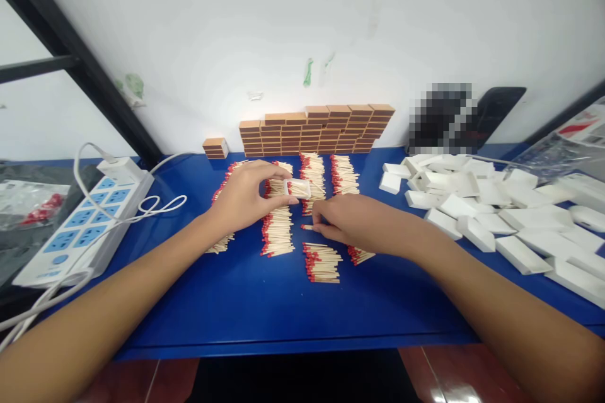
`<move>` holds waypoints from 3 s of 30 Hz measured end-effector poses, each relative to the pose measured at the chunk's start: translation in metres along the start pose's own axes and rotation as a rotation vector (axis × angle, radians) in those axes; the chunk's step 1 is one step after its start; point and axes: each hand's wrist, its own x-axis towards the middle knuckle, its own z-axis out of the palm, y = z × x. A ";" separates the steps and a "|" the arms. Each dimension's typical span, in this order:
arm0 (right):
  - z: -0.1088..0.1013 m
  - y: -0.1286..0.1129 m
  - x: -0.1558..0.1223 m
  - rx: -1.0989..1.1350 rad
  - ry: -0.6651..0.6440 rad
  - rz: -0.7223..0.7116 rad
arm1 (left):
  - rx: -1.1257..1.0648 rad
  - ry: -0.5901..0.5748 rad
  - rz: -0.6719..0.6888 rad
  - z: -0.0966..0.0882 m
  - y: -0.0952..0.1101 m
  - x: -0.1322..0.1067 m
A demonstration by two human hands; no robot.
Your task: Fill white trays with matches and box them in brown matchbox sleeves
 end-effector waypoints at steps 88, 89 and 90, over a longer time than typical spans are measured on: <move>0.002 0.016 0.004 0.098 0.082 -0.022 | -0.038 0.015 -0.010 0.000 0.001 0.000; 0.003 0.017 0.005 0.095 0.079 -0.024 | -0.038 0.015 -0.007 0.000 0.001 0.000; 0.004 0.017 0.005 0.089 0.076 -0.025 | -0.038 0.014 -0.004 0.001 0.001 0.000</move>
